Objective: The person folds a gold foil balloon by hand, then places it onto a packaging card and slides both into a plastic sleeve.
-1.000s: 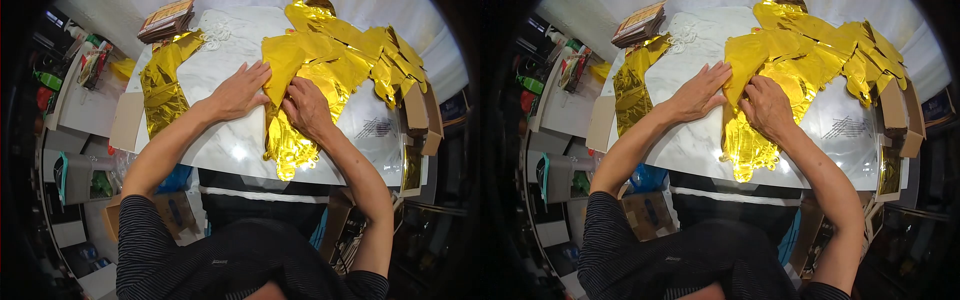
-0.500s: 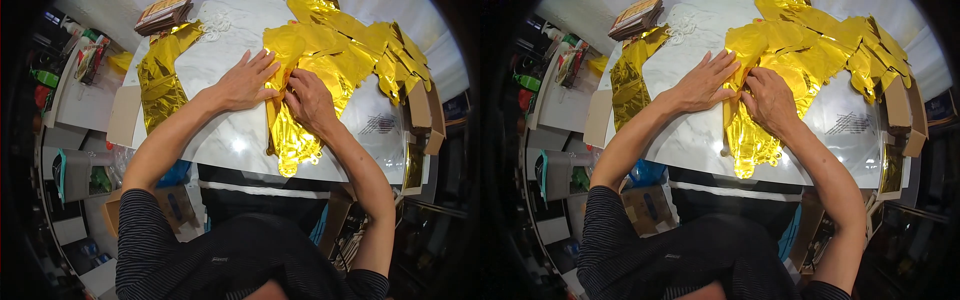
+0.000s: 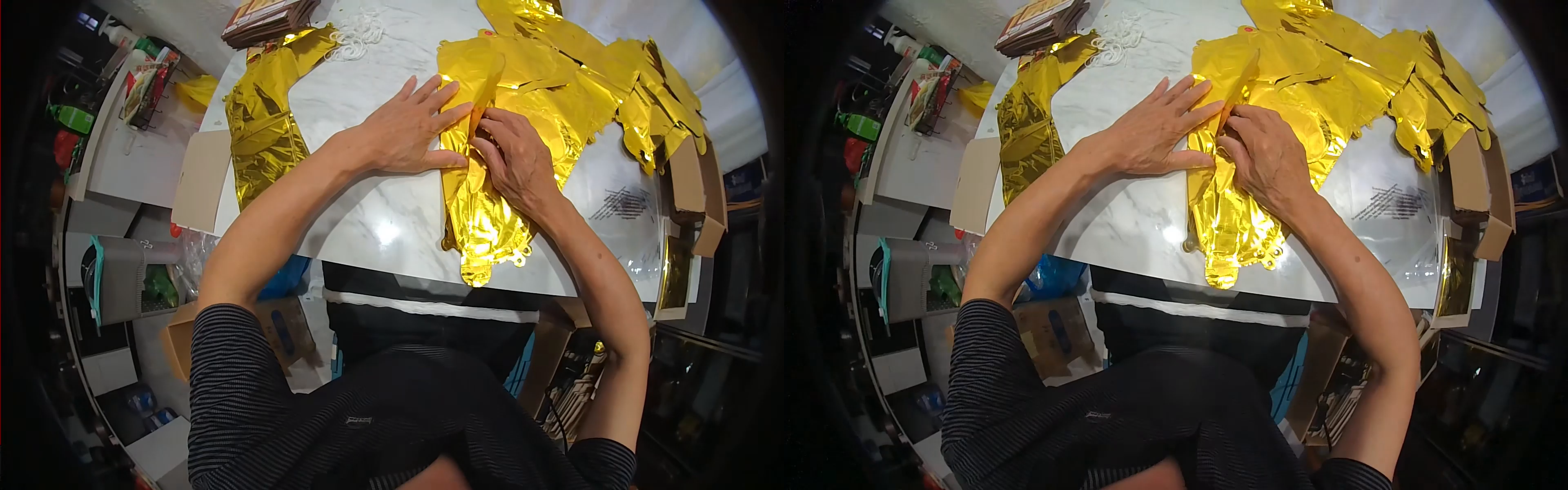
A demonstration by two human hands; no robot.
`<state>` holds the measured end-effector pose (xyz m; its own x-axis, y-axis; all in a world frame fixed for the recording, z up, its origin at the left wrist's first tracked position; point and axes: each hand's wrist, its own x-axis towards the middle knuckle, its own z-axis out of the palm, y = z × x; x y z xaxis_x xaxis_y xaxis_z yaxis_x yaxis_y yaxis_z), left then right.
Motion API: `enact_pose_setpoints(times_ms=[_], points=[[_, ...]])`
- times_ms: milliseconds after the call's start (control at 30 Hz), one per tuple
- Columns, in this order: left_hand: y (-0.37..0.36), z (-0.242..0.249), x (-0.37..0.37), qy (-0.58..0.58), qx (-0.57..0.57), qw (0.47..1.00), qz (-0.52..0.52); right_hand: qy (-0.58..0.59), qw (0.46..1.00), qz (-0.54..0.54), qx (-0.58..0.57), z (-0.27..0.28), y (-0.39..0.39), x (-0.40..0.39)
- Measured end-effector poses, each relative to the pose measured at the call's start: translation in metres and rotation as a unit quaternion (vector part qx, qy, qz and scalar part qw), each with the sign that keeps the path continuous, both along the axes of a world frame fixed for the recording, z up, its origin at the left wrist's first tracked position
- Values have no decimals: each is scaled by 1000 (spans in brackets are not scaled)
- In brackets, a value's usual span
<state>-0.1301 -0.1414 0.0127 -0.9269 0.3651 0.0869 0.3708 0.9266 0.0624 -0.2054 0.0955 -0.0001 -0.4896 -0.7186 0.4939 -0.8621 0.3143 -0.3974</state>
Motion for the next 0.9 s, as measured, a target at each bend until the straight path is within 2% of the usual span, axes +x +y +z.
enact_pose_setpoints(times_ms=[100, 200, 233, 300, 333, 500, 600, 733, 800, 900], points=[[1, 2, 1, -8, 1, 1000, 3, -18, 1000, 4, -4, 3, 3, -5], [0, 2, 0, -14, 4, 1000, 3, -194, 980, 12, 54, 30, 5, -11], [-1, 2, 0, -12, 5, 1000, 4, -191, 980, 13, 55, 32, 5, -16], [-2, 0, -1, -11, 5, 1000, -1, -11, 1000, -4, 2, 36, 6, -31], [-2, -1, -1, -9, 6, 1000, -2, 33, 999, -5, -4, 44, 0, -37], [-1, 1, -2, -15, 9, 1000, -1, 58, 998, 9, 19, 37, -52, -78], [-4, -6, -4, 9, 5, 1000, -9, 88, 992, 25, 90, 11, -78, -99], [-3, -7, -2, 18, 22, 1000, -8, 85, 991, 34, 94, -7, -77, -97], [-3, -6, -2, 14, -1, 1000, -10, 130, 991, 25, 18, -19, -77, -101], [-4, -9, 3, 12, 1, 1000, -25, 156, 987, 42, 21, -19, -77, -105]])
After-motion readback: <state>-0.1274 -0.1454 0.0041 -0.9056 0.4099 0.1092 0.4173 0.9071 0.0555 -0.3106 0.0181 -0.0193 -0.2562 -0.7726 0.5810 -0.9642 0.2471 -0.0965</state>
